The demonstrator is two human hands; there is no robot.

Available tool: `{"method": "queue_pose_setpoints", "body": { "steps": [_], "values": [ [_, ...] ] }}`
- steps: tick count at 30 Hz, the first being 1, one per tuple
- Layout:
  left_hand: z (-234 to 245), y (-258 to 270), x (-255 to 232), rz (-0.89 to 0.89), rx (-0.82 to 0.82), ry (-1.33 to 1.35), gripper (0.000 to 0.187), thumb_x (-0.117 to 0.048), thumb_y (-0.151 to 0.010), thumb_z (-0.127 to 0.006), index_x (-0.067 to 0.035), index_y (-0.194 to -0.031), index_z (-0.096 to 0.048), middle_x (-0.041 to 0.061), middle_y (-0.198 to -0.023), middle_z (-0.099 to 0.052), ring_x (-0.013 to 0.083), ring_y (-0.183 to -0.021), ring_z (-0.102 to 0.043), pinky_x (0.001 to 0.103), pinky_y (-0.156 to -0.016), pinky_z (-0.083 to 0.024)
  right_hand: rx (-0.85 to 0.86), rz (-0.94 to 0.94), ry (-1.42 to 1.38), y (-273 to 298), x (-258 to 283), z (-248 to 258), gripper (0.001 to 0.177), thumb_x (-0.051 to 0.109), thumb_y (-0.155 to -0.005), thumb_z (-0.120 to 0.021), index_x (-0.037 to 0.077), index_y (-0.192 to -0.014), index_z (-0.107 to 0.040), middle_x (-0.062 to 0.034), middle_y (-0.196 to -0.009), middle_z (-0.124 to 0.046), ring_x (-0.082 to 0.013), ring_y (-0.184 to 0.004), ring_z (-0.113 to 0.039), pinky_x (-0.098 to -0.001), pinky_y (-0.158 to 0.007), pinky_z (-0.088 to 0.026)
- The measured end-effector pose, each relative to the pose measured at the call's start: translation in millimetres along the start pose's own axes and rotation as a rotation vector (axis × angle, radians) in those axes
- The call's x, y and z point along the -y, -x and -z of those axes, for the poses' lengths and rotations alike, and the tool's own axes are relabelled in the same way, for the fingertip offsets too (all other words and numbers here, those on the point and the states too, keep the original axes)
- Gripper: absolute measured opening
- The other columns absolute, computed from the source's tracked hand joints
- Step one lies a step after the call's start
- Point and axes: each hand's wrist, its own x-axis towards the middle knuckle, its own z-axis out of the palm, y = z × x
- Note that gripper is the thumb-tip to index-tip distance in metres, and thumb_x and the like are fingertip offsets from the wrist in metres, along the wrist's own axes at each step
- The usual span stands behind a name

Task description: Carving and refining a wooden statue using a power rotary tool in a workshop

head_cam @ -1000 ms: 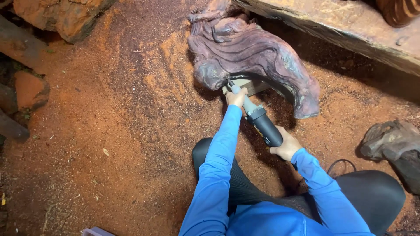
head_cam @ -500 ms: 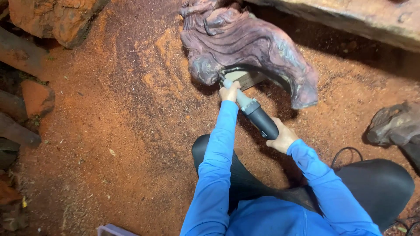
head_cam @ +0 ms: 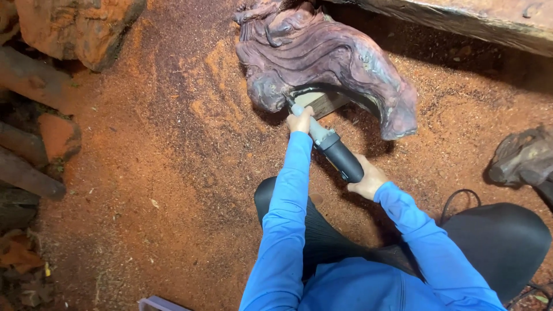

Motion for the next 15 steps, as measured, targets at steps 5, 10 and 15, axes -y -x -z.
{"method": "queue_pose_setpoints", "body": {
  "steps": [5,10,15],
  "values": [
    [-3,2,-14,-0.042,0.014,-0.136,0.100,-0.034,-0.066,-0.077,0.005,-0.151,-0.042,0.024,-0.151,-0.050,0.0335,-0.146,-0.044,0.046,-0.121,-0.037,0.002,-0.026,-0.070,-9,-7,-8,0.101,0.036,-0.064,-0.091,0.046,-0.152,-0.043,-0.0177,-0.128,-0.067,-0.0350,-0.114,-0.070,-0.0407,-0.097,-0.058],
    [-8,10,-19,-0.010,0.052,-0.275,0.105,-0.040,-0.073,-0.070,0.010,-0.156,-0.031,0.029,-0.167,-0.023,0.0360,-0.157,-0.021,0.056,-0.125,-0.022,0.056,-0.020,-0.522,-9,-12,-16,0.092,0.002,-0.064,-0.089,0.027,-0.145,-0.053,-0.0319,-0.113,-0.059,-0.0376,-0.061,-0.072,-0.0387,-0.046,-0.065],
    [-1,-1,-6,-0.036,-0.004,-0.136,0.098,-0.032,-0.069,-0.074,0.004,-0.152,-0.036,0.028,-0.152,-0.045,0.0376,-0.148,-0.040,0.049,-0.122,-0.033,0.026,0.032,-0.306,-10,-5,-7,0.095,0.016,-0.063,-0.092,0.030,-0.148,-0.052,-0.0284,-0.122,-0.062,-0.0413,-0.095,-0.071,-0.0429,-0.069,-0.064]
  ]
}}
